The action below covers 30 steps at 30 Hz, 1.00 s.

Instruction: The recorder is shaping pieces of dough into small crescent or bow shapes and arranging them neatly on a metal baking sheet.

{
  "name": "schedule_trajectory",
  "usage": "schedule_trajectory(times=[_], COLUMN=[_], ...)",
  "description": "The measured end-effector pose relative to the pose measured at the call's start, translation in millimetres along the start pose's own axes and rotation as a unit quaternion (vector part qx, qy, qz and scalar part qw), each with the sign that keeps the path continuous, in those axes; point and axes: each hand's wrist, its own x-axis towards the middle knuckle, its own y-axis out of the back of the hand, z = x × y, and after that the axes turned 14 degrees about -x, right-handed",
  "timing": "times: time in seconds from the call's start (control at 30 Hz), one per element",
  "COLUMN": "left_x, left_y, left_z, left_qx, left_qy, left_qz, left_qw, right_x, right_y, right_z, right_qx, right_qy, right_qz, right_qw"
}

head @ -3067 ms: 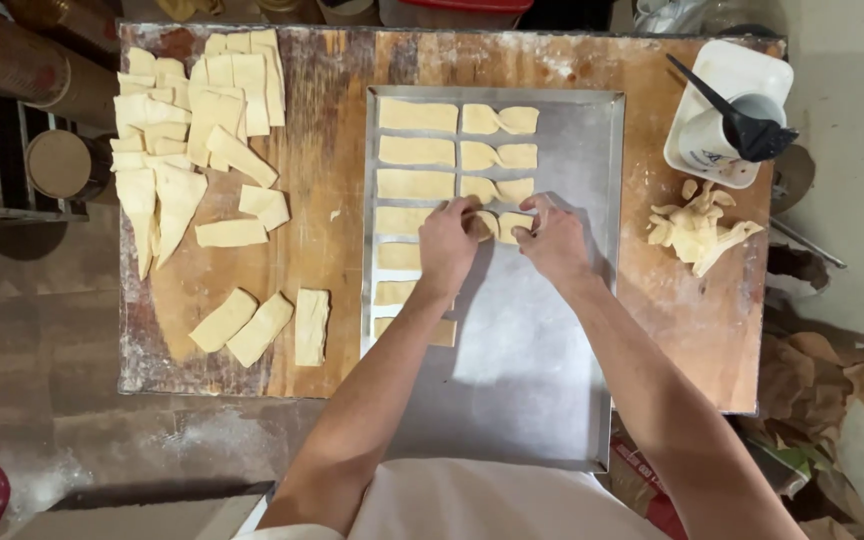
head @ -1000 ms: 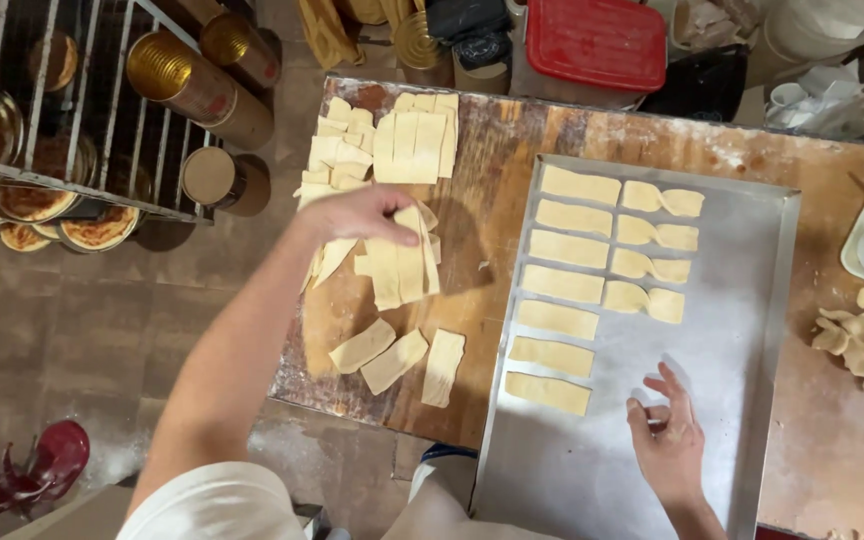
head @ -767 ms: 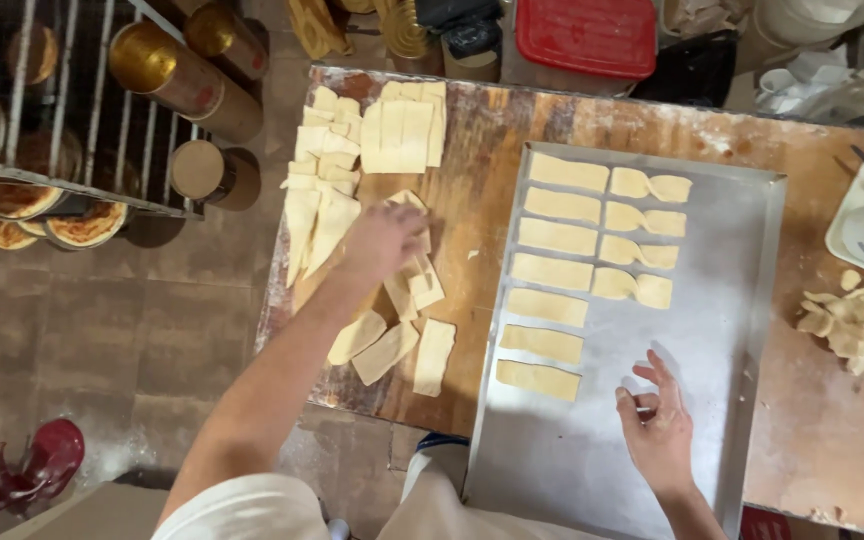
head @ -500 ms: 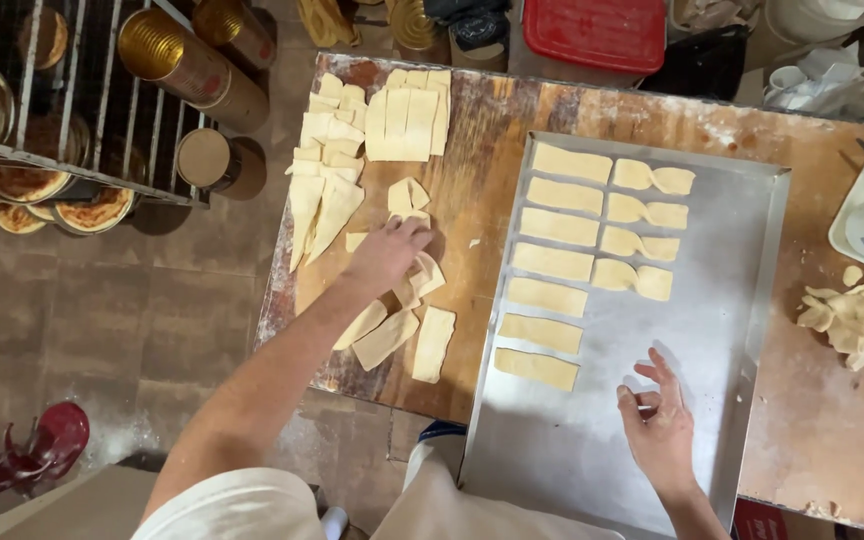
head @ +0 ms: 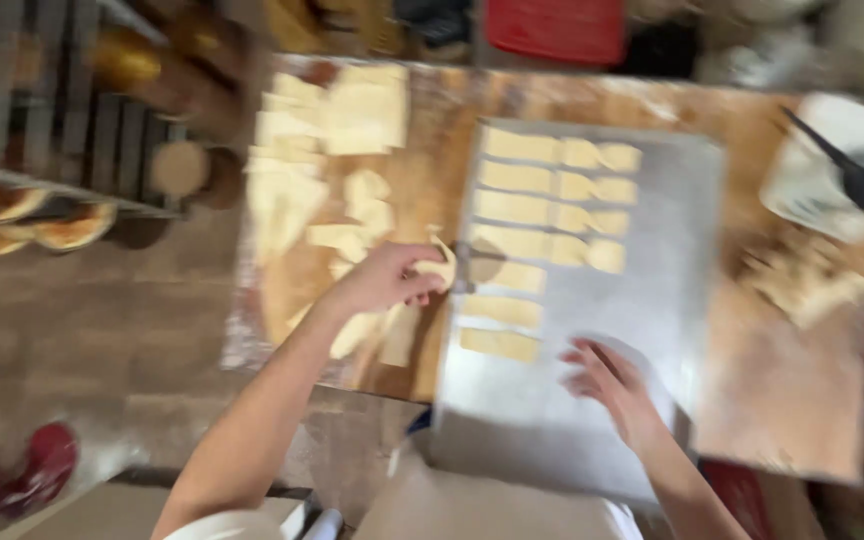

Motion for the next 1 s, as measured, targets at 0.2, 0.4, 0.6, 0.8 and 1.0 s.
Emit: schedule_trajectory(times=[0.2, 0.4, 0.6, 0.8, 1.0], left_x=[34.4, 42.7, 101.3, 113.1, 108.8], left_y=[-145.7, -169.0, -211.7, -202.5, -185.4], left_z=[-18.1, -38.3, -63.3, -47.5, -52.3], left_qx=[0.282, 0.046, -0.067, 0.144, 0.348], left_qy=[-0.328, -0.287, -0.100, -0.156, -0.275], left_qz=[-0.071, -0.072, 0.146, 0.304, 0.248], left_qw=[0.899, 0.954, 0.982, 0.929, 0.861], right_x=[20.9, 18.3, 62.2, 78.3, 86.8], right_y=[6.1, 39.5, 27.9, 30.2, 34.0], right_z=[-63.3, -79.5, -77.3, -84.0, -73.7], right_qx=[0.117, -0.087, -0.378, -0.434, -0.506], right_qy=[-0.069, -0.031, 0.057, 0.093, 0.139], right_qz=[-0.277, -0.234, 0.036, 0.168, 0.189], right_qw=[0.951, 0.968, 0.923, 0.880, 0.830])
